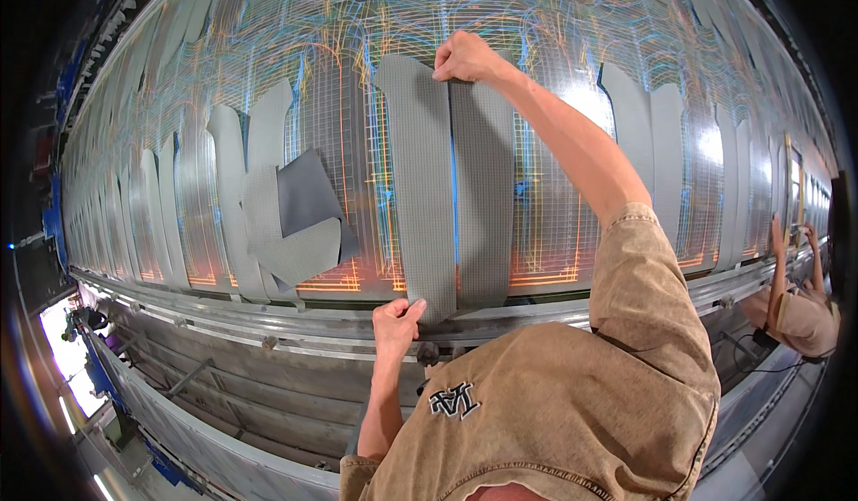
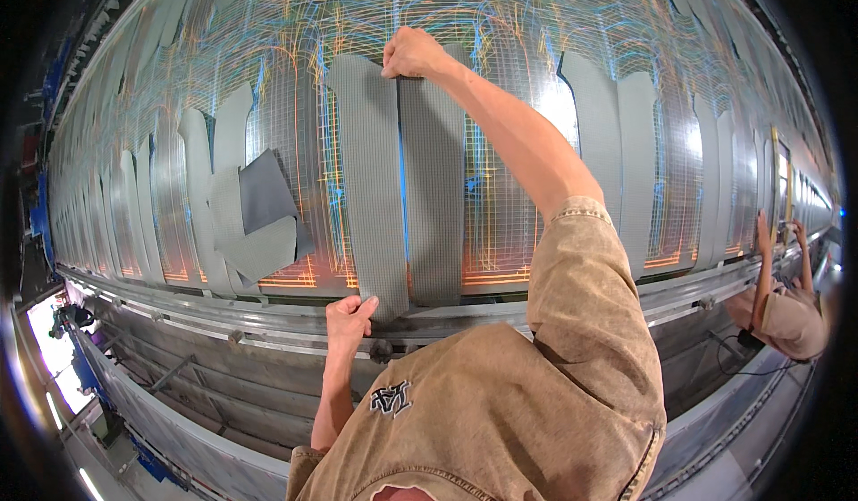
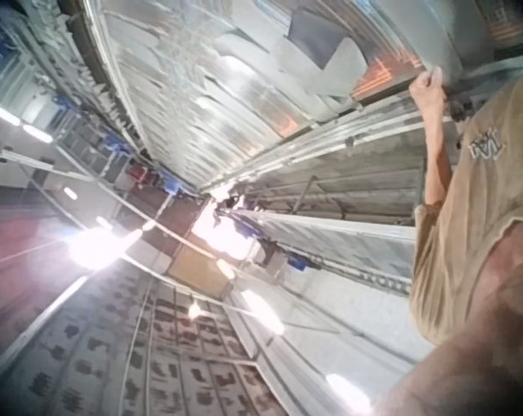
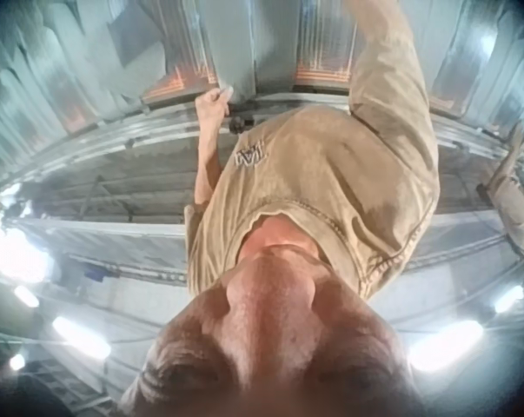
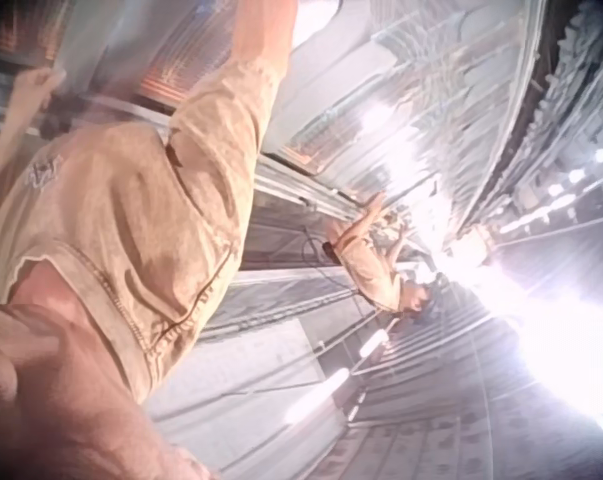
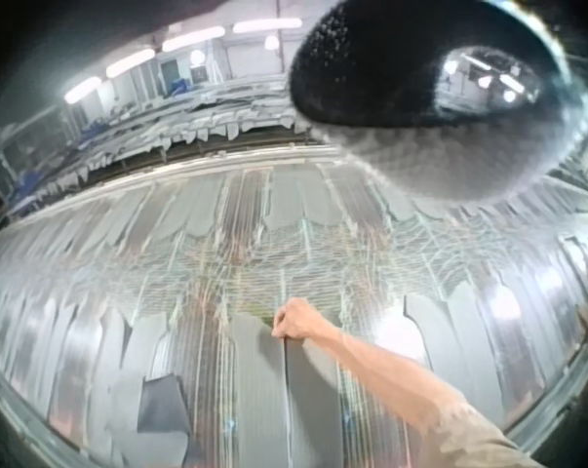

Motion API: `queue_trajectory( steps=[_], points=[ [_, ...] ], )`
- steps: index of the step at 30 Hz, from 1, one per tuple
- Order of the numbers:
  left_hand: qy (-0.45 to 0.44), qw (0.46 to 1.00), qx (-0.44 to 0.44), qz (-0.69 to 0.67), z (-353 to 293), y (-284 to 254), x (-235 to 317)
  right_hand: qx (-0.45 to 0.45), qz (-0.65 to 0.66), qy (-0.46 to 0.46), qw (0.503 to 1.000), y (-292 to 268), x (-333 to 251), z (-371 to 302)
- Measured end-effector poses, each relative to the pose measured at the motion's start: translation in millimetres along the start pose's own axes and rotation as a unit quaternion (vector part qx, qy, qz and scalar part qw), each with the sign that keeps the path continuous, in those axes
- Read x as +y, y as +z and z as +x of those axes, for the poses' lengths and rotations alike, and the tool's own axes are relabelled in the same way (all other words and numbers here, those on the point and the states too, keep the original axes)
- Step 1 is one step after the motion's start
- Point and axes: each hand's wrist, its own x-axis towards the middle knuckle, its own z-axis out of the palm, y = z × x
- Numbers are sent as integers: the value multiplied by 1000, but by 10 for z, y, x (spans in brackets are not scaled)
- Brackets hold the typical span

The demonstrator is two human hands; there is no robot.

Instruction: The person walks along a long, curved, transparent surface and repeatedly places rectangular grey sheets onto it. They smooth the sheets down with their hands and adjust their positions to align with the surface.

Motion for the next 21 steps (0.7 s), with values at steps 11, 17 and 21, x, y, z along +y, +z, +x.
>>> queue_trajectory(
  steps=[11, 17, 21],
  points=[
    [-10, 1000, 6, -12, -14, 19, 11, -4, -22, 65, 998, -27, -161, -28],
    [-13, 1000, 9, -20, -7, 26, 2, -5, -37, 58, 998, -33, -181, -32],
    [-9, 1000, 10, -18, 1, 17, -8, -4, -70, 43, 997, -39, -196, -23]
  ],
)
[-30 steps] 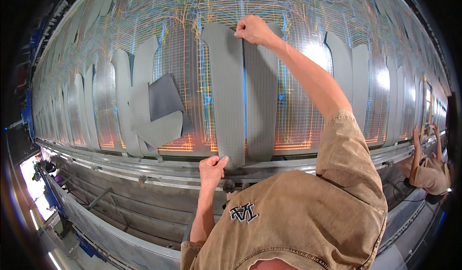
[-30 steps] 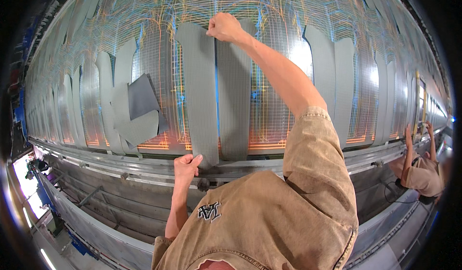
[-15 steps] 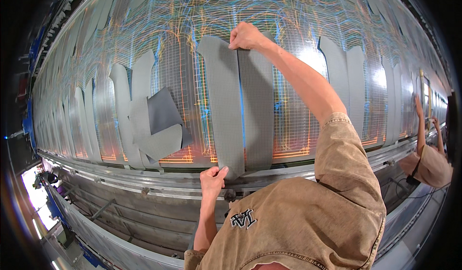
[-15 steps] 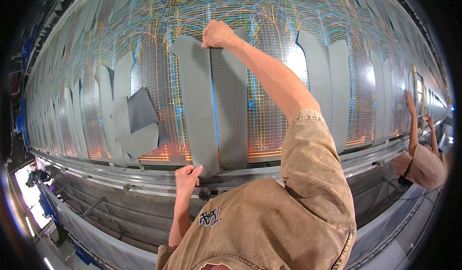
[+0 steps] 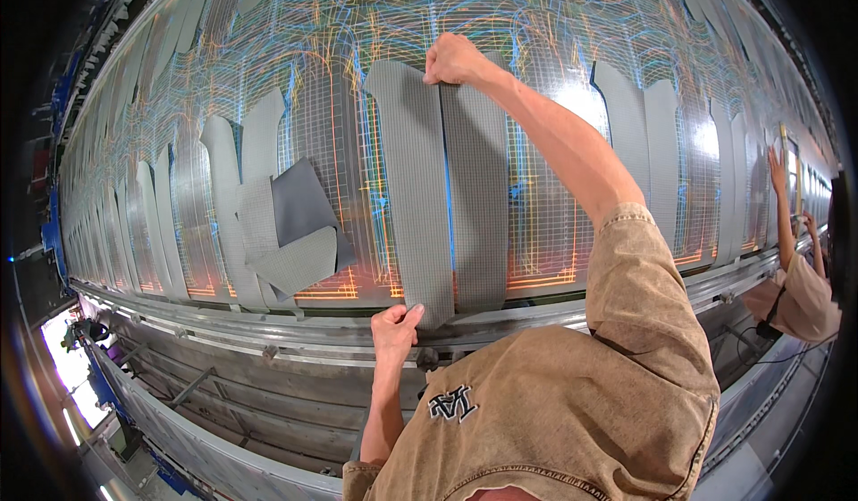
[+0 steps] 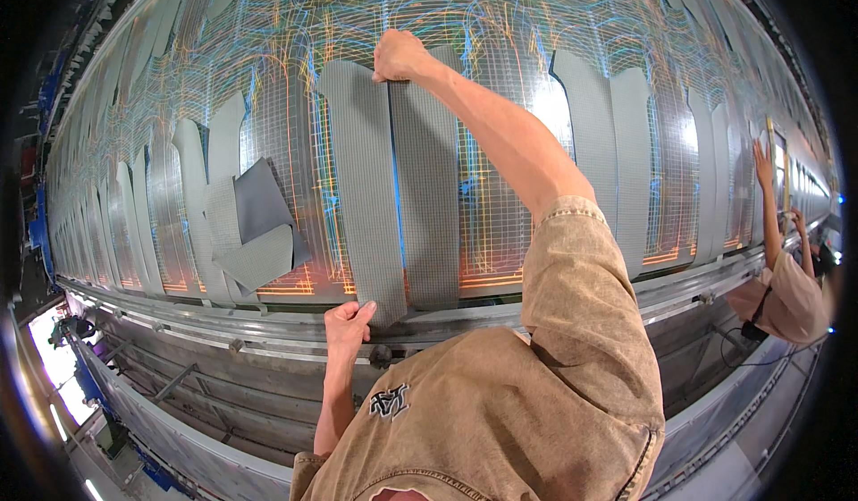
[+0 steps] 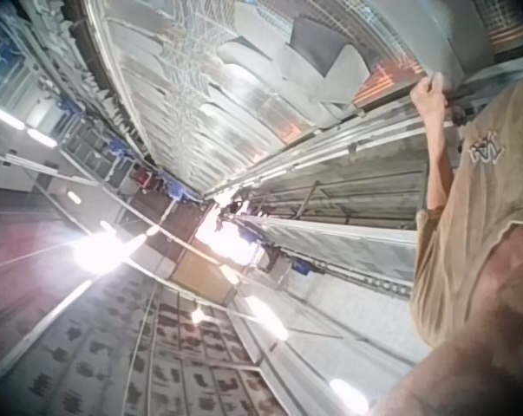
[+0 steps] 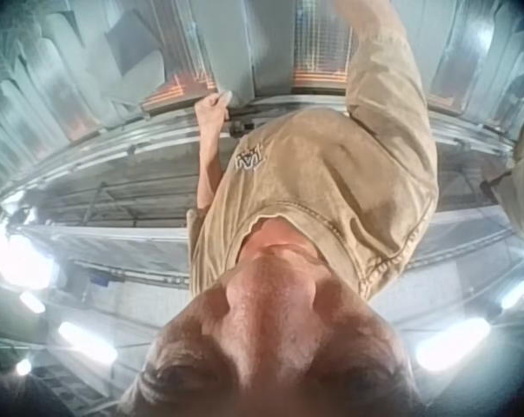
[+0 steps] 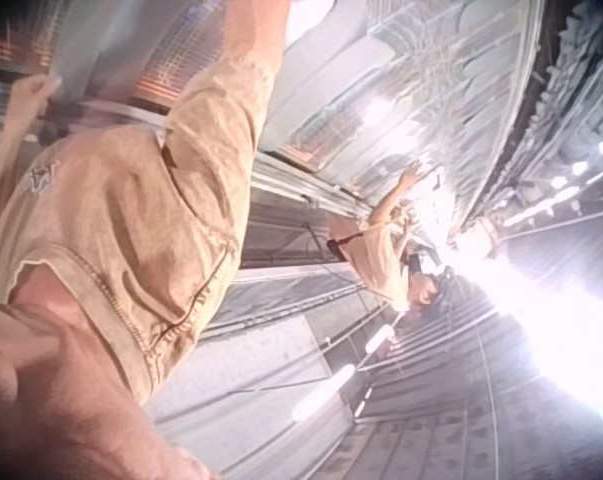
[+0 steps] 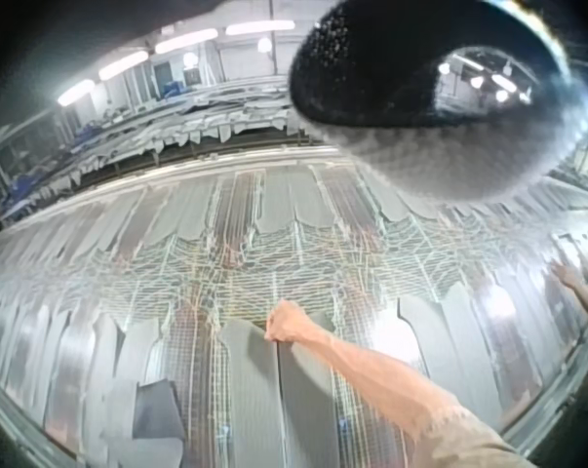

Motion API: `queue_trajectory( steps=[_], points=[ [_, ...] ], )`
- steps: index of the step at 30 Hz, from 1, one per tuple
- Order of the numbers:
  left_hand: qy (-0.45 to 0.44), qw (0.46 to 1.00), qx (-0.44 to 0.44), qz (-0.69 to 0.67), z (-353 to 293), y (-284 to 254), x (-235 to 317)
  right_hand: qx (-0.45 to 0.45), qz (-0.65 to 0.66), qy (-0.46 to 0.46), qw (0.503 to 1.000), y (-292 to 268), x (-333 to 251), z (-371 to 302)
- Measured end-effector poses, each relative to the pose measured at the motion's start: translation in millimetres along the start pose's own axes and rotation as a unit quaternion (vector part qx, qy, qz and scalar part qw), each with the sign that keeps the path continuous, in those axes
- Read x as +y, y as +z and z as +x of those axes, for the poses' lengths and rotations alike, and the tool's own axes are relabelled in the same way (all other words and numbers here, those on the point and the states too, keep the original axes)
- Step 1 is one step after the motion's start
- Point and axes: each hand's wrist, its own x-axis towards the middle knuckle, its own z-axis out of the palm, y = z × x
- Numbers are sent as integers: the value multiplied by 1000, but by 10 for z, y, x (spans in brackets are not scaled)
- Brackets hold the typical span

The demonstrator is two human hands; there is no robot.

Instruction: The person walks along a long, curved, transparent surface and repeatedly places rectangular grey sheets onto it. They smooth the sheets down with their hands and adjust their positions to align with the surface.

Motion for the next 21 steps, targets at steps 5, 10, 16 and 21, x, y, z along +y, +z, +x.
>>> queue_trajectory(
  steps=[5, 10, 16, 21],
  points=[
    [3, 1000, 0, 11, -7, 1, 21, 14, -16, -15, 1000, 38, 31, 24],
    [12, 1000, 5, 20, 7, 13, 39, 30, -114, -50, 992, 73, 88, 123],
    [-11, 1000, 12, 23, -19, 36, 86, 42, -72, -43, 996, 91, 76, 68],
    [-6, 1000, 12, 23, -15, 28, 45, 59, -43, -33, 997, 111, 62, 25]
  ],
)
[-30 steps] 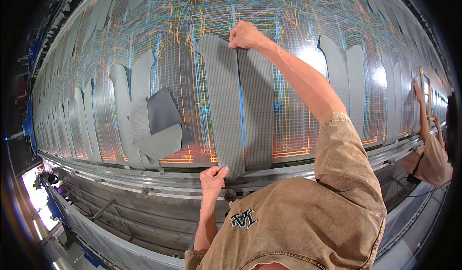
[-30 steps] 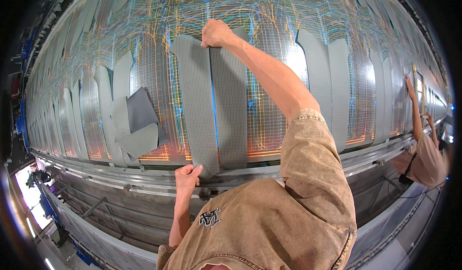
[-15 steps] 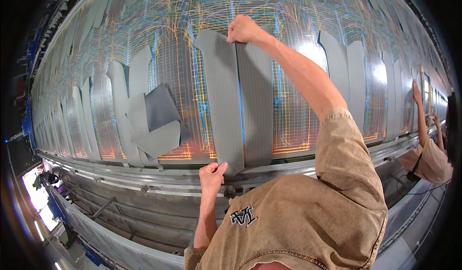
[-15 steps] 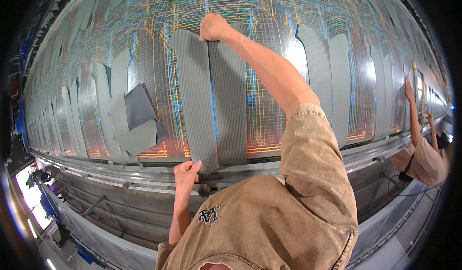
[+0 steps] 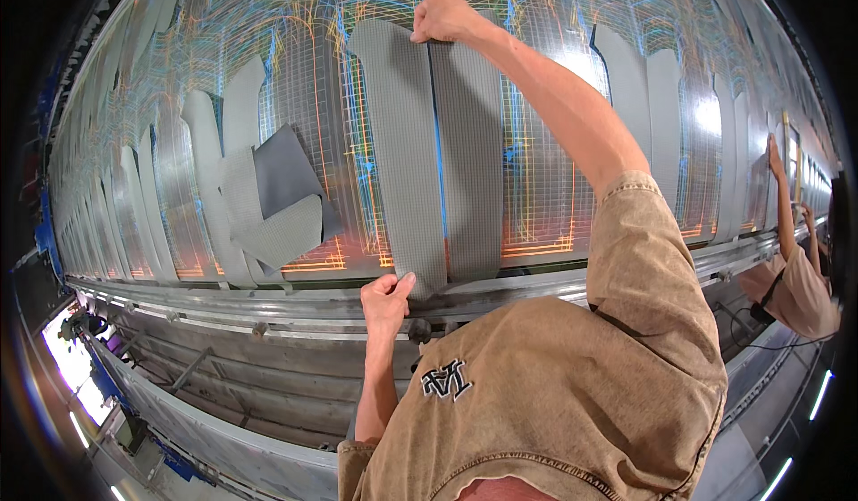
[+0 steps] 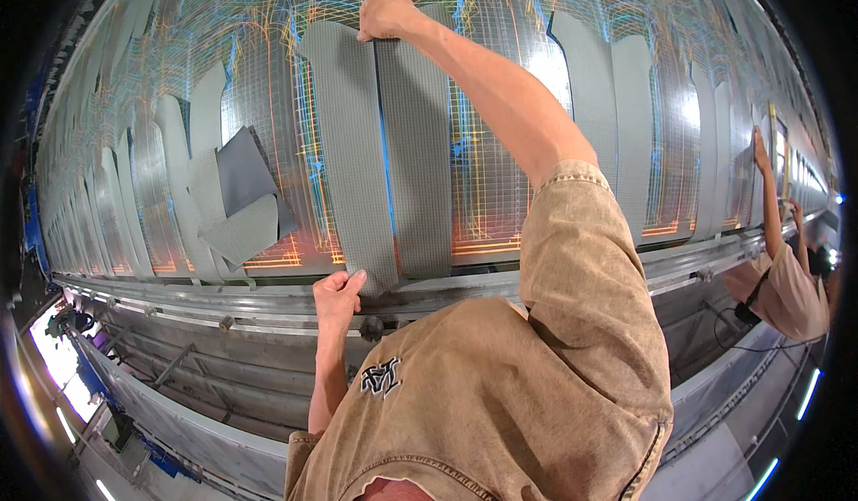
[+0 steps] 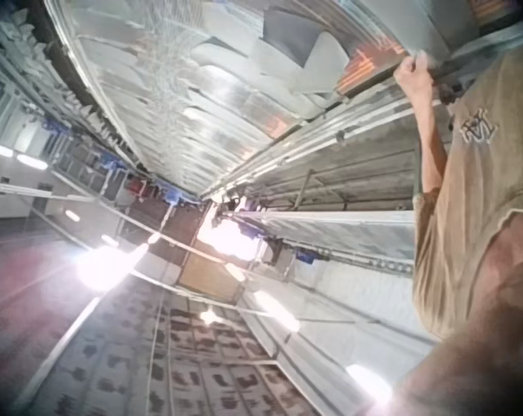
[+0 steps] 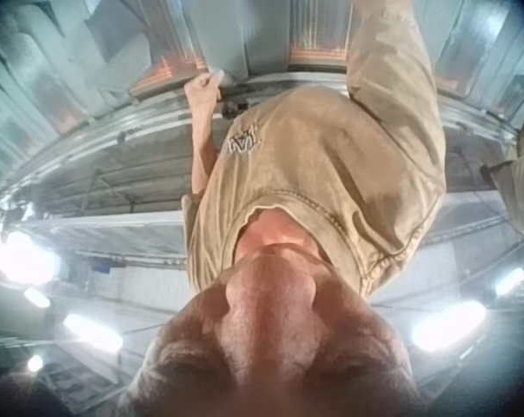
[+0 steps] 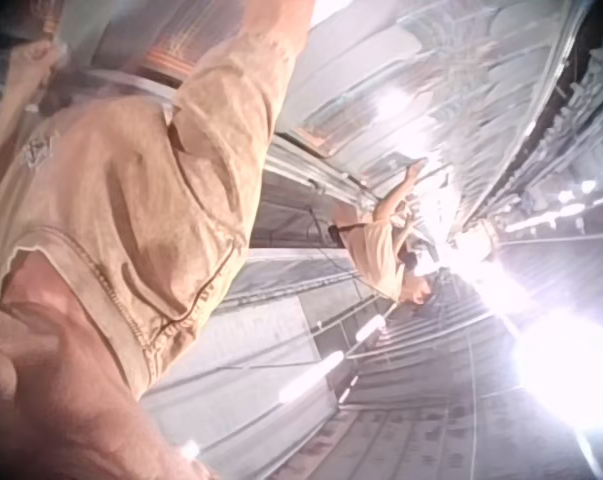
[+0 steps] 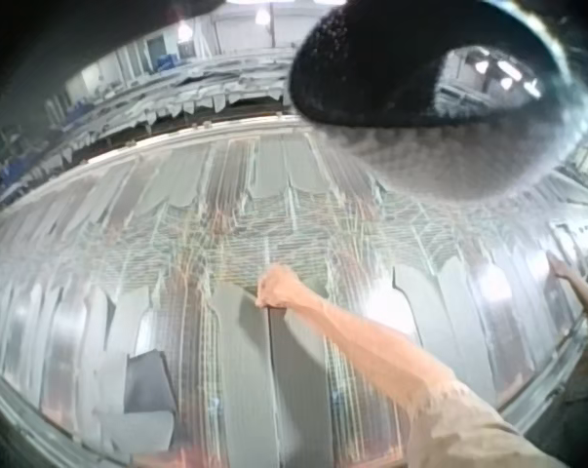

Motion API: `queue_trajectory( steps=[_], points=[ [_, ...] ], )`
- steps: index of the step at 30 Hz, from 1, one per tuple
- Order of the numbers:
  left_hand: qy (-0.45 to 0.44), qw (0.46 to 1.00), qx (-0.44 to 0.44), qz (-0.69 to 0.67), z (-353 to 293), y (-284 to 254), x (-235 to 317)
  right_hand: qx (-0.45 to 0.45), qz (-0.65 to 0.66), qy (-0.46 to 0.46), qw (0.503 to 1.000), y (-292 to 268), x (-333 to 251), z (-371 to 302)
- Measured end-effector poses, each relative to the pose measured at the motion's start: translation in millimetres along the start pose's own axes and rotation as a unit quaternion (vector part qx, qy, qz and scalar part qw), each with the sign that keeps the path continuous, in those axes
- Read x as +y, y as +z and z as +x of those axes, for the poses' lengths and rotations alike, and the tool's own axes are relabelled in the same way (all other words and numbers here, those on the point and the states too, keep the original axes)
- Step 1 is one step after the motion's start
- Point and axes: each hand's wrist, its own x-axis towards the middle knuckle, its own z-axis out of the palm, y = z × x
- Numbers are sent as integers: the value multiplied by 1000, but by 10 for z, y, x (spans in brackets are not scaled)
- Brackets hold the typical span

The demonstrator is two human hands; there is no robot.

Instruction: The person walks along a long, curved, transparent surface and repeatedly places rectangular grey sheets onto it. They smooth the sheets down with their hands and adjust their positions to align with the surface.

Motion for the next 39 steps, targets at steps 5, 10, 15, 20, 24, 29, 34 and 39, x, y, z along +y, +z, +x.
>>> queue_trajectory(
  steps=[5, 10, 15, 20, 24, 29, 34, 39],
  points=[
    [-4, 1000, 0, -16, -13, 17, 51, 8, 7, -16, 1000, -15, 19, -34],
    [-11, 1000, 4, -16, 2, 15, 3, 4, 24, 9, 1000, -26, -20, -36],
    [-7, 1000, 9, 6, -14, 18, 37, -11, 40, 5, 999, -35, 1, -41],
    [-4, 1000, 6, 3, 4, 11, -19, -10, 66, 10, 998, 1, 48, 7],
    [-3, 1000, 9, 3, 2, 16, -18, -8, 32, 0, 999, -17, 31, 1],
    [-5, 1000, 9, 0, -4, 20, 1, -16, 40, 0, 999, -27, 34, -4],
    [-2, 1000, 9, -4, 2, 18, -26, -13, 58, 5, 998, -38, 5, -42],
    [0, 1000, 18, 7, 3, 35, -9, -7, 67, -4, 998, -33, 26, -96]
  ],
)
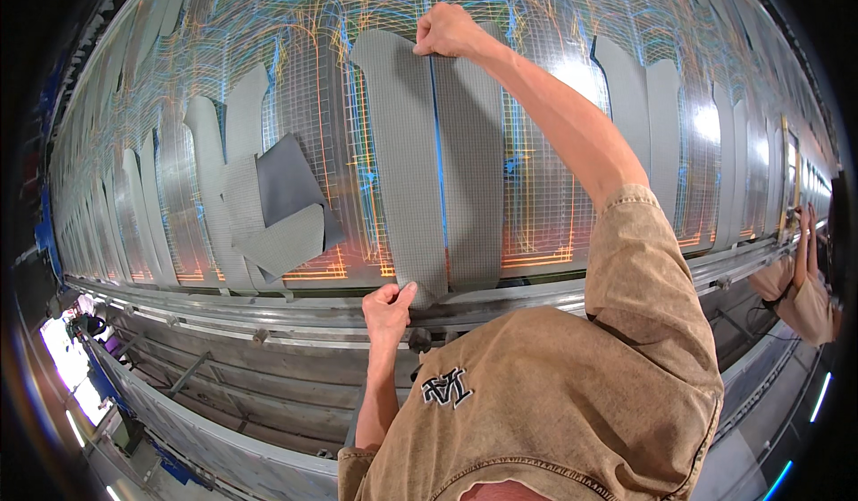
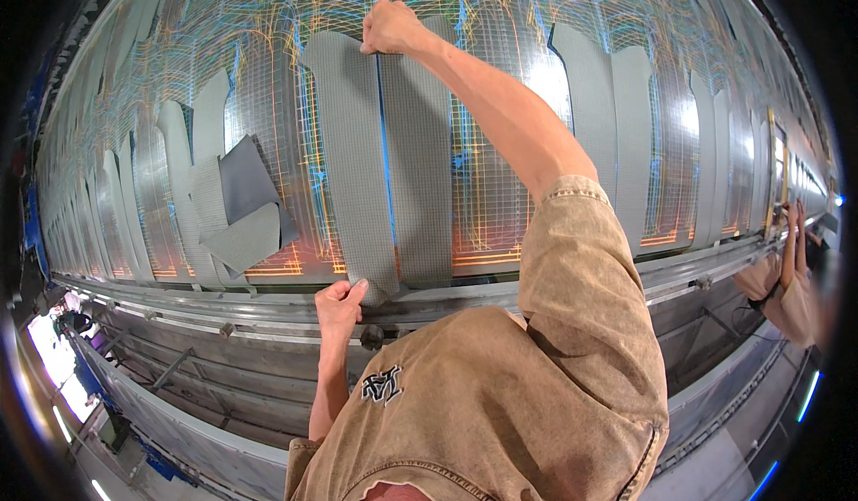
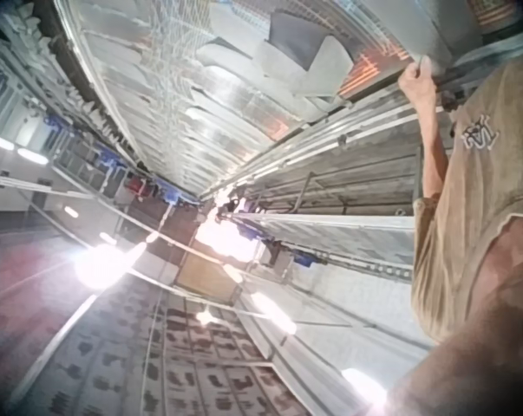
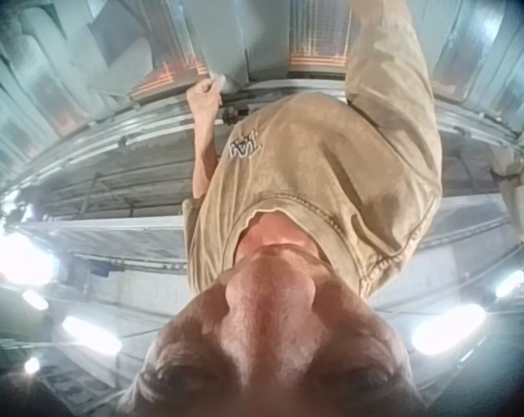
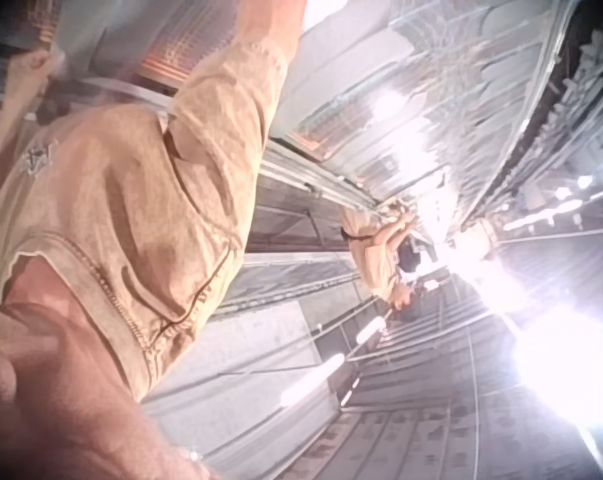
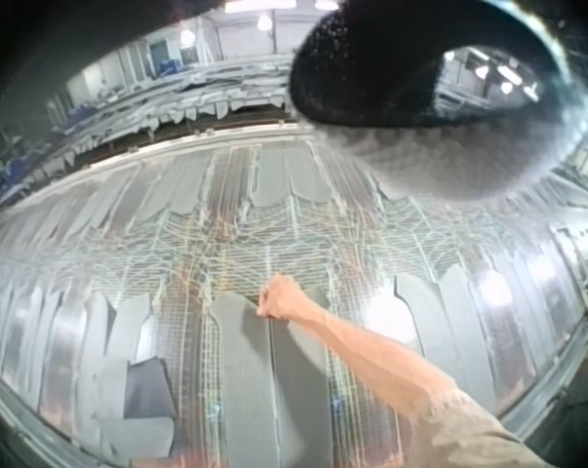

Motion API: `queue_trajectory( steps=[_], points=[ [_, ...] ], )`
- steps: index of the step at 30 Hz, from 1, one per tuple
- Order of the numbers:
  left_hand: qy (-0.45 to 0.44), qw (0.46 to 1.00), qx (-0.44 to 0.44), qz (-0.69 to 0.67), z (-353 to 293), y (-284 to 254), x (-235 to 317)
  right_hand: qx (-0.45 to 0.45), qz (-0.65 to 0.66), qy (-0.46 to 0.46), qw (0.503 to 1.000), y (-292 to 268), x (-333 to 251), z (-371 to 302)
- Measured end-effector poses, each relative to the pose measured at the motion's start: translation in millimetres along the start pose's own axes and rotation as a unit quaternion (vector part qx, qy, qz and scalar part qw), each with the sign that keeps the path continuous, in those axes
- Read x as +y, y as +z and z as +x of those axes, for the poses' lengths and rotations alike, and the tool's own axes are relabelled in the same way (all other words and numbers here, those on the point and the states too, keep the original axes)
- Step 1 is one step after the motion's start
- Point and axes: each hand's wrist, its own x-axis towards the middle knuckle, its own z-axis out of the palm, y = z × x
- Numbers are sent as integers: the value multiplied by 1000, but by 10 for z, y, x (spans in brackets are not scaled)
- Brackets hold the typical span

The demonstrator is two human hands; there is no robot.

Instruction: The person walks along a long, curved, transparent surface and repeatedly places rectangular grey sheets onto it. They smooth the sheets down with their hands and adjust their positions to align with the surface.

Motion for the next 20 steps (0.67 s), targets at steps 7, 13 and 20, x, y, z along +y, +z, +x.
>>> queue_trajectory(
  steps=[7, 13, 20],
  points=[
    [6, 1000, 1, -17, 4, 1, -47, 19, 0, -33, 999, 55, 27, 14],
    [9, 1000, 2, -3, -9, 2, 3, 61, -35, -71, 995, 88, 58, -32],
    [7, 1000, -8, 21, 16, -27, -30, 191, -239, -309, 901, 265, -276, -750]
  ],
)
